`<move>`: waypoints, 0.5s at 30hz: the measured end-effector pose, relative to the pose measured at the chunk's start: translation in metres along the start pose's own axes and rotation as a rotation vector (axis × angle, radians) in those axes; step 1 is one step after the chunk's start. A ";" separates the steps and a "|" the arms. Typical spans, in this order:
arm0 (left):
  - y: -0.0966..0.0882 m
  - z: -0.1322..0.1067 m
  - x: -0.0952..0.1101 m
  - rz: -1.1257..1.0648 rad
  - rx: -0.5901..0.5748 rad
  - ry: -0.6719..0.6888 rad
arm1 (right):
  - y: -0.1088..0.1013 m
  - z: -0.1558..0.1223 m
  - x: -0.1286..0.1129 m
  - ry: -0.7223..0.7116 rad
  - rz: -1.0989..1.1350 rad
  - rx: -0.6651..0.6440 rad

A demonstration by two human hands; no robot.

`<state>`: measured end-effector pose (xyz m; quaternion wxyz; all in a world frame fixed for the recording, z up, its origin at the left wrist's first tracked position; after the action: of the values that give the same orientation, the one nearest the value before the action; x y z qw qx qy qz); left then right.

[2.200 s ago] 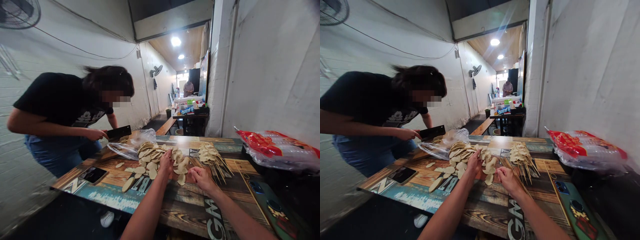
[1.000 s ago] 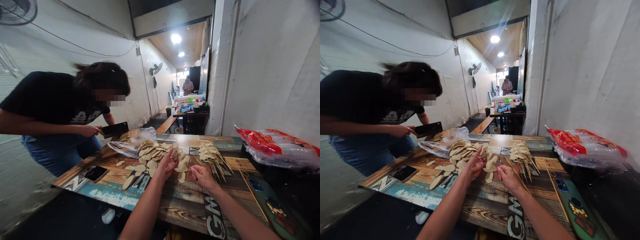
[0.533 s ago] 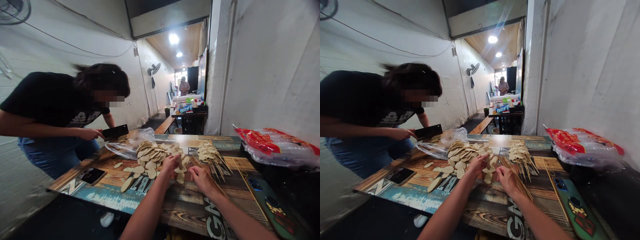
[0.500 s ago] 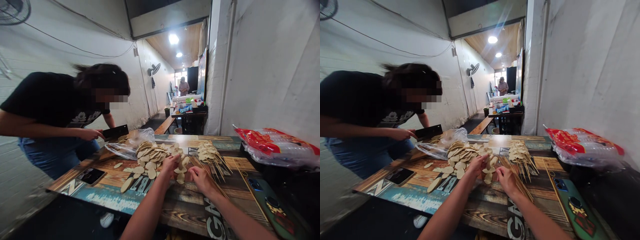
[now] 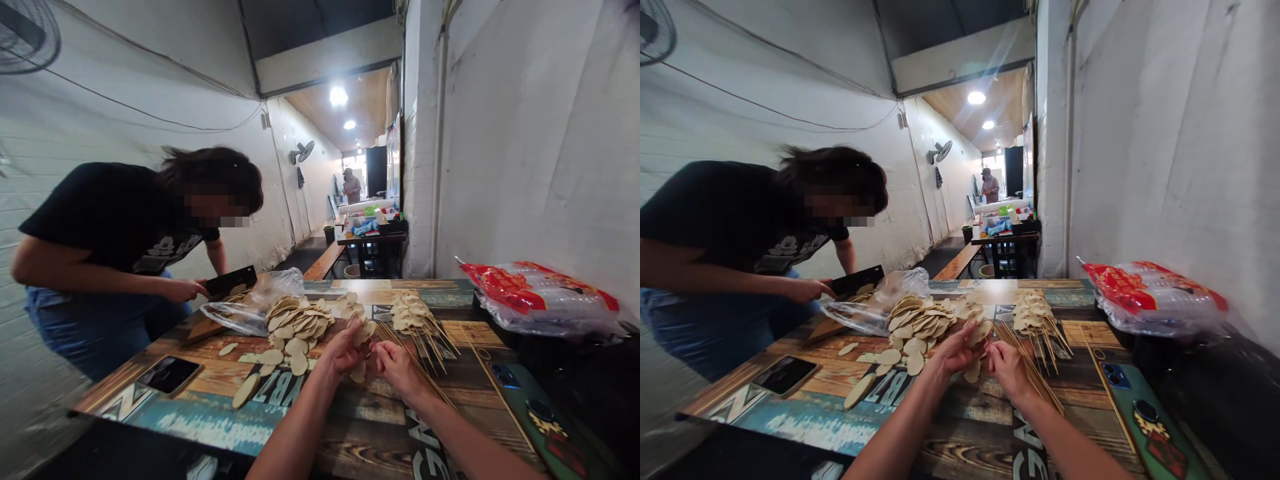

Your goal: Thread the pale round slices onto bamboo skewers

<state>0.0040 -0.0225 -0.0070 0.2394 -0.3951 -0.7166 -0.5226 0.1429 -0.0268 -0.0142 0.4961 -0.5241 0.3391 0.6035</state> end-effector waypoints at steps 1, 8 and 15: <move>0.002 0.001 -0.004 -0.010 -0.005 -0.015 | 0.001 0.000 0.000 0.008 0.010 0.006; 0.009 0.001 -0.015 -0.023 0.054 -0.062 | 0.005 -0.004 -0.001 0.055 0.078 0.043; 0.015 0.001 -0.013 0.078 0.059 0.022 | -0.008 0.003 -0.005 0.000 -0.033 0.121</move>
<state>0.0244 -0.0238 -0.0087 0.2791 -0.4096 -0.7131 -0.4958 0.1494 -0.0229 -0.0077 0.5368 -0.4986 0.3664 0.5735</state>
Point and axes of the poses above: each hand's wrist, its own z-axis towards the middle knuckle, its own y-axis out of the palm, x = y × z, the point moved 4 cm from there along z, towards the middle knuckle, and after that the axes turned 8 degrees about z, right-handed, at the moved point
